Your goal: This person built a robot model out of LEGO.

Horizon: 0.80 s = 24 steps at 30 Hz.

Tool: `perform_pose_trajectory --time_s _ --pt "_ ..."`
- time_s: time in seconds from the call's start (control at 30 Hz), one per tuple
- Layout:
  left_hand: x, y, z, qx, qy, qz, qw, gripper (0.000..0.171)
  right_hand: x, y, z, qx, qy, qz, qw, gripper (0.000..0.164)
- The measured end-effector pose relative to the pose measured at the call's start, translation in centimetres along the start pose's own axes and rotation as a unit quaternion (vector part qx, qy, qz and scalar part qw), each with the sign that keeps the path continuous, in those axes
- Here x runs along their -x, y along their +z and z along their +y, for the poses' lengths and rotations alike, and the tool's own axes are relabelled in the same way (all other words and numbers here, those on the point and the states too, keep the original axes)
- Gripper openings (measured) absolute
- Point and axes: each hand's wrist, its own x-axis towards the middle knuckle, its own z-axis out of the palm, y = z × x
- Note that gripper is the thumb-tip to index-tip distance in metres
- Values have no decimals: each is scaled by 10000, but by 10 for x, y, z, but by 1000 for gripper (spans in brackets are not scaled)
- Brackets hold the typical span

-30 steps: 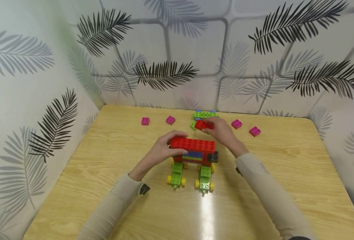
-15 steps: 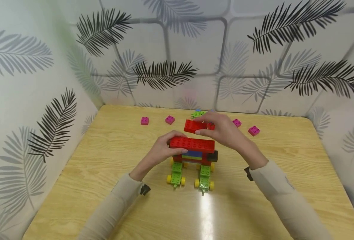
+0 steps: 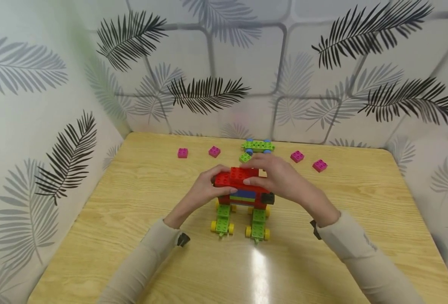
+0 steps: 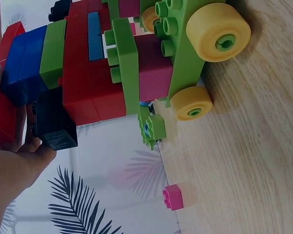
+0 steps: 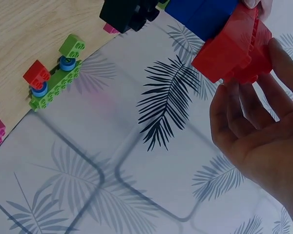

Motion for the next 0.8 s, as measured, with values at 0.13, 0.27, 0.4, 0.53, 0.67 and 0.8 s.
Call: perform_pose_trajectory --time_s 0.13,0.27,0.4,0.53,0.67,0.8 --pt "0 0 0 -3 3 -3 10000 45 1 2 -1 70 -44 47 10000 36" --pt "0 0 0 -67 -15 0 10000 45 1 3 -3 169 -102 66 9998 38" --pt "0 0 0 -85 -36 1 10000 44 0 4 -6 328 -270 124 9990 38" --pt "-1 1 0 -55 0 -3 10000 44 -2 2 -9 567 -435 176 9973 37" --pt "-1 1 -1 -71 23 13 10000 43 -4 0 -13 771 -467 102 9959 37" --pt "-1 1 -1 -142 27 -8 9999 42 -6 -1 -17 805 -308 -71 9963 38"
